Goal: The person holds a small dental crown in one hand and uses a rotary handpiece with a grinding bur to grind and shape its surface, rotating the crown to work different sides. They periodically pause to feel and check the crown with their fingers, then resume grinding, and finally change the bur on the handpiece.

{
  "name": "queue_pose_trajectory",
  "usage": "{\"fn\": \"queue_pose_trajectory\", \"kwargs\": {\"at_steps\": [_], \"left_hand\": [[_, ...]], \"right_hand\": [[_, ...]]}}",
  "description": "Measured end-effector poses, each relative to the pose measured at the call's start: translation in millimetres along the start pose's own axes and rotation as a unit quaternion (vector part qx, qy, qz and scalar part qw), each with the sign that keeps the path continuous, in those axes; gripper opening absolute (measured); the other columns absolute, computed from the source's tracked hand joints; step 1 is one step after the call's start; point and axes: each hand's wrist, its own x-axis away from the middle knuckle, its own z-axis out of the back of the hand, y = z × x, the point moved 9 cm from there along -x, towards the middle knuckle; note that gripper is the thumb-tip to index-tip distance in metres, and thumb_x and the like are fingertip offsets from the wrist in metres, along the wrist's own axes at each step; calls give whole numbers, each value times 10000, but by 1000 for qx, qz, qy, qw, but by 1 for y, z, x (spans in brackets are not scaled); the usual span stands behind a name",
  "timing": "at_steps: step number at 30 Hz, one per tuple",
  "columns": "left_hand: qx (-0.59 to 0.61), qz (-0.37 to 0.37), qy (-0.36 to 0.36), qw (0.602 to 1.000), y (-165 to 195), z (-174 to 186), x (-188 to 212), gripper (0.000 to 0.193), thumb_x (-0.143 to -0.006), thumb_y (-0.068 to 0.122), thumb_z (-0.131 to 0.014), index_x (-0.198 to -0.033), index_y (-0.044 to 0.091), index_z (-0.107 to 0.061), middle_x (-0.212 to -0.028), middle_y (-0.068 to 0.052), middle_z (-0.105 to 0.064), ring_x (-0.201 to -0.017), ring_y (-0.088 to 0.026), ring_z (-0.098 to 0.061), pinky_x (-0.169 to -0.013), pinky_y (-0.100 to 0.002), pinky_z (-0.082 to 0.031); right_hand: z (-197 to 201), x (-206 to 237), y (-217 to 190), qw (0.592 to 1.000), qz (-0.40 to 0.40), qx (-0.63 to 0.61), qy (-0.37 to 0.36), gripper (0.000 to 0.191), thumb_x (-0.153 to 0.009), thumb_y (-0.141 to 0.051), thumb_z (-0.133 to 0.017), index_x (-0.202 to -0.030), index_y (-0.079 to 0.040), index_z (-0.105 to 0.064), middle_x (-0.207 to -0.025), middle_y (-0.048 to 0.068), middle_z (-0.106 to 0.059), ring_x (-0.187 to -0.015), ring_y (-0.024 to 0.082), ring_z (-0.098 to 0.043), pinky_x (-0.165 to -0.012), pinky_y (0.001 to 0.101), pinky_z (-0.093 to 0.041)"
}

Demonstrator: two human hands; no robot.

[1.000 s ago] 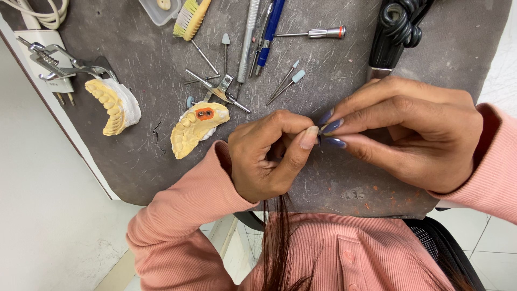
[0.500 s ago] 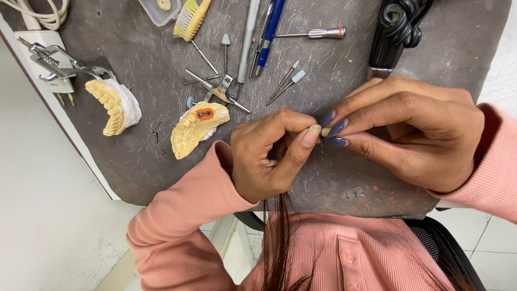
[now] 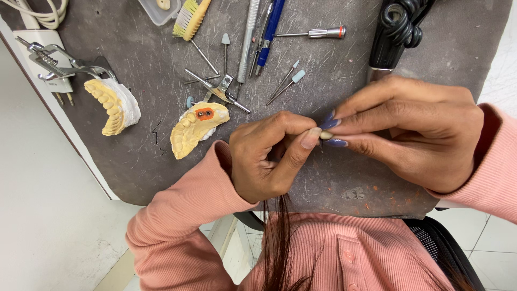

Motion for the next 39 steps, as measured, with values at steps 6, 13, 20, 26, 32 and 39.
{"fn": "queue_pose_trajectory", "kwargs": {"at_steps": [6, 13, 20, 26, 32, 39], "left_hand": [[12, 1, 1, 1000, -3, -2, -1, 98, -1108, 149, -659, -1086, 57, -684, -752, 5, -624, -572, -21, -522, -518, -203, -394], [47, 3, -16, 999, -6, -3, 3, 123, -1101, 167, -674, -1038, 63, -661, -755, 15, -606, -574, -17, -493, -514, -207, -374], [121, 8, 13, 993, -5, -4, -3, 275, -995, 210, -784, -1089, 74, -564, -785, 19, -592, -597, -21, -500, -493, -187, -369], [25, -105, -24, 994, 6, 4, -1, 373, -926, 232, -883, -1066, 85, -570, -841, -10, -619, -649, -79, -604, -534, -225, -433], [-89, -303, 51, 948, 33, 12, 10, 457, -821, 257, -957, -1074, 75, -622, -890, -26, -639, -647, -123, -641, -499, -288, -457], [-80, -342, 67, 934, 38, 16, 12, 526, -808, 234, -1003, -1116, 46, -621, -940, -38, -623, -642, -116, -633, -490, -283, -462]], "right_hand": [[-1, 1, 0, 1000, 2, -16, 13, 181, -820, 28, -779, -994, 16, -730, -1045, 145, -731, -903, 184, -761, -774, 253, -624], [0, 2, -1, 1000, 4, -15, -3, 190, -822, 42, -761, -1007, 12, -731, -1090, 143, -729, -959, 203, -765, -812, 267, -623], [1, 1, 0, 995, 36, -94, -26, 178, -851, 36, -709, -1025, -2, -725, -1136, 163, -718, -1057, 252, -759, -908, 320, -642], [-4, 5, 12, 982, 0, -183, -38, 134, -887, 12, -715, -1017, -12, -736, -1119, 167, -740, -1045, 241, -777, -918, 330, -662], [-11, 8, 20, 969, -41, -239, -51, 199, -858, -21, -756, -1055, 6, -743, -1073, 171, -773, -1001, 234, -800, -882, 315, -669], [-11, 11, 25, 966, -62, -247, -44, 185, -871, -18, -751, -1055, 3, -746, -1054, 171, -786, -999, 236, -808, -881, 319, -666]]}}
